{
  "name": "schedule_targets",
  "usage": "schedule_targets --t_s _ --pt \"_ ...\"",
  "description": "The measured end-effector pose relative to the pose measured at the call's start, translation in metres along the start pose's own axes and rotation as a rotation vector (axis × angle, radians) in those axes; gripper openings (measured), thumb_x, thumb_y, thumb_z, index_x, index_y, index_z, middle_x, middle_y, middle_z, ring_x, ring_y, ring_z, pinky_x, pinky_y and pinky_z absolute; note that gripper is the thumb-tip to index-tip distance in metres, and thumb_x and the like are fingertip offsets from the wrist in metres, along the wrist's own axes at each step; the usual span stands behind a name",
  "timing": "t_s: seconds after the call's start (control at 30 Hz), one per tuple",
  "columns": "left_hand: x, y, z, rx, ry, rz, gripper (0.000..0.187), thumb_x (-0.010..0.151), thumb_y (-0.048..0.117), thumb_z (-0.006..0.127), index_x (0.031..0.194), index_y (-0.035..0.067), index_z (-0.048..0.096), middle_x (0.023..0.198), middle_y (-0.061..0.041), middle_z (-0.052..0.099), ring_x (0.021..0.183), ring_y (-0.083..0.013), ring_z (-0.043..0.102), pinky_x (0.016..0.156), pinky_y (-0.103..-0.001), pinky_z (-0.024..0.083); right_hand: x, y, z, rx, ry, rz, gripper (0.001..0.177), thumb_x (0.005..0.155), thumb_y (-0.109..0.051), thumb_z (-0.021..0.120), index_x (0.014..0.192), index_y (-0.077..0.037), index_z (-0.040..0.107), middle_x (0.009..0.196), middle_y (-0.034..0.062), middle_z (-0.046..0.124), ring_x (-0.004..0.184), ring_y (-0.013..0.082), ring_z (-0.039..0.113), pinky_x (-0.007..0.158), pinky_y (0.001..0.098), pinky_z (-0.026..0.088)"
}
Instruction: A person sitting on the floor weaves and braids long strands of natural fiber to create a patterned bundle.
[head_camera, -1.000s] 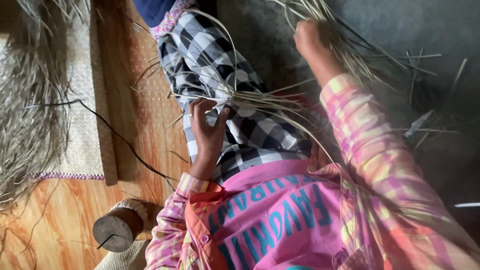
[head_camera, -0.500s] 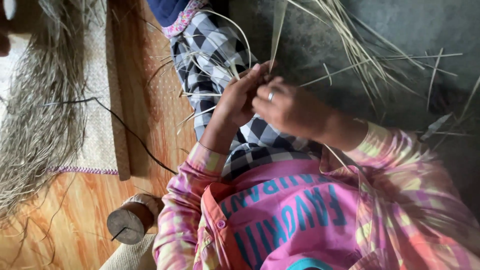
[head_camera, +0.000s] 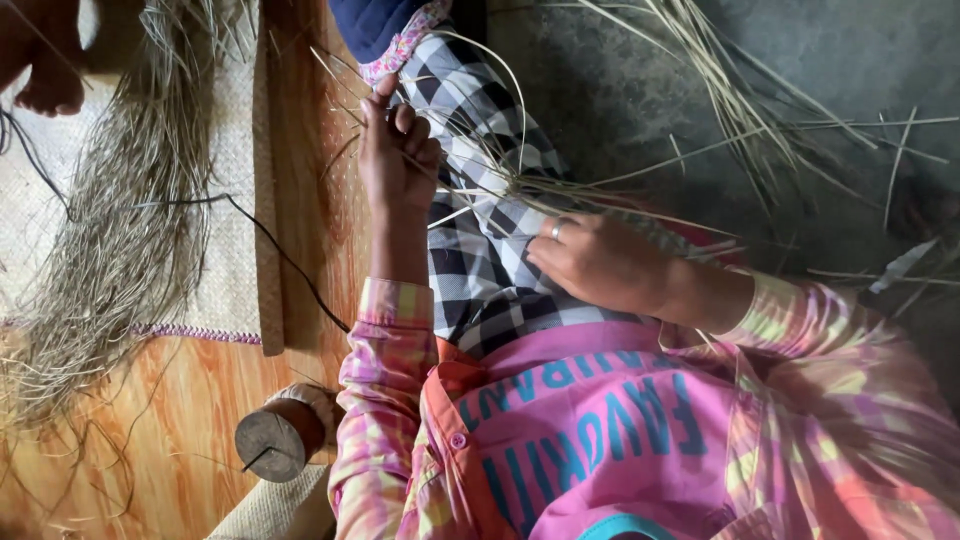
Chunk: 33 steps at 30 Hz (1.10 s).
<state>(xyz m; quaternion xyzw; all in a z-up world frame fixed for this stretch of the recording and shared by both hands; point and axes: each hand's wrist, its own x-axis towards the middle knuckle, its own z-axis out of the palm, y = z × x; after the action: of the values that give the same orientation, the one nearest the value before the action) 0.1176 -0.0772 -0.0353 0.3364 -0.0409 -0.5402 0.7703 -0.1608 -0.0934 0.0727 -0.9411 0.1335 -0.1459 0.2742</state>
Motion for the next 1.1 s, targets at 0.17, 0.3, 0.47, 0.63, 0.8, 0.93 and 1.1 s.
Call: schedule_targets --t_s 0.17,0.3,0.47,0.63,0.8,0.93,1.1 --pt "0.002 0.010 -0.013 -0.024 0.041 0.028 0.038 0.107 0.038 0.048 0.128 0.009 0.059 0.074 0.001 0.049 0.058 -0.0065 0.037 0.048 -0.022 0.030 -0.003 -0.002 -0.013 0.139 -0.070 0.135 0.031 0.087 -0.003 0.065 0.118 0.001 0.061 0.081 0.0158 0.069 0.054 0.0274 0.065 0.049 0.0393 0.052" --pt "0.000 0.019 -0.009 0.060 0.054 0.109 0.039 0.106 0.037 0.049 0.124 0.004 0.060 0.070 0.002 0.047 0.054 -0.0065 0.037 0.045 -0.024 0.030 -0.002 0.005 -0.018 0.165 -0.066 0.195 0.044 0.090 0.001 0.064 0.134 -0.002 0.058 0.064 0.0077 0.061 0.041 0.0168 0.051 0.038 0.0339 0.042" --pt "-0.017 0.042 -0.002 1.432 0.322 0.649 0.092 0.103 0.065 0.057 0.161 0.015 0.007 0.168 -0.013 0.017 0.159 -0.0338 0.027 0.133 -0.052 0.031 0.001 0.036 -0.013 0.014 0.120 0.159 0.036 0.094 0.003 0.066 0.129 0.001 0.062 0.086 0.0112 0.072 0.066 0.0180 0.061 0.055 0.0275 0.049" --pt "-0.070 0.010 0.050 1.867 0.176 1.119 0.092 0.098 0.070 0.066 0.161 0.023 0.016 0.172 -0.005 0.016 0.166 -0.0260 0.013 0.142 -0.056 -0.002 0.016 0.037 -0.027 0.044 0.257 0.072 0.030 0.087 0.006 0.074 0.113 -0.003 0.061 0.101 0.0053 0.067 0.096 0.0249 0.063 0.099 0.0406 0.041" --pt "-0.097 0.003 0.113 1.892 -0.688 1.219 0.013 0.100 0.008 0.076 0.112 0.007 0.071 0.107 -0.005 0.071 0.124 -0.0258 0.068 0.118 -0.062 0.015 0.020 0.022 -0.045 0.225 0.249 0.200 0.026 0.088 0.009 0.077 0.107 0.003 0.060 0.094 0.0093 0.067 0.086 0.0248 0.058 0.083 0.0351 0.045" --pt "-0.098 0.004 0.135 1.822 -0.730 1.204 0.020 0.089 -0.001 0.076 0.107 -0.003 0.069 0.109 -0.015 0.062 0.088 -0.0256 0.065 0.081 -0.038 0.056 0.029 0.020 -0.053 0.072 0.344 0.020 0.024 0.087 0.013 0.078 0.106 0.004 0.066 0.092 0.0106 0.070 0.075 0.0264 0.063 0.090 0.0394 0.046" --pt "-0.101 0.000 0.143 1.894 -0.615 1.076 0.012 0.087 0.005 0.075 0.094 0.005 0.066 0.087 -0.005 0.061 0.063 -0.0168 0.055 0.052 -0.031 0.044 0.032 0.025 -0.052 -0.291 0.317 0.002 0.019 0.086 -0.009 0.087 0.093 -0.008 0.070 0.085 0.0003 0.069 0.075 0.0181 0.062 0.092 0.0378 0.043"
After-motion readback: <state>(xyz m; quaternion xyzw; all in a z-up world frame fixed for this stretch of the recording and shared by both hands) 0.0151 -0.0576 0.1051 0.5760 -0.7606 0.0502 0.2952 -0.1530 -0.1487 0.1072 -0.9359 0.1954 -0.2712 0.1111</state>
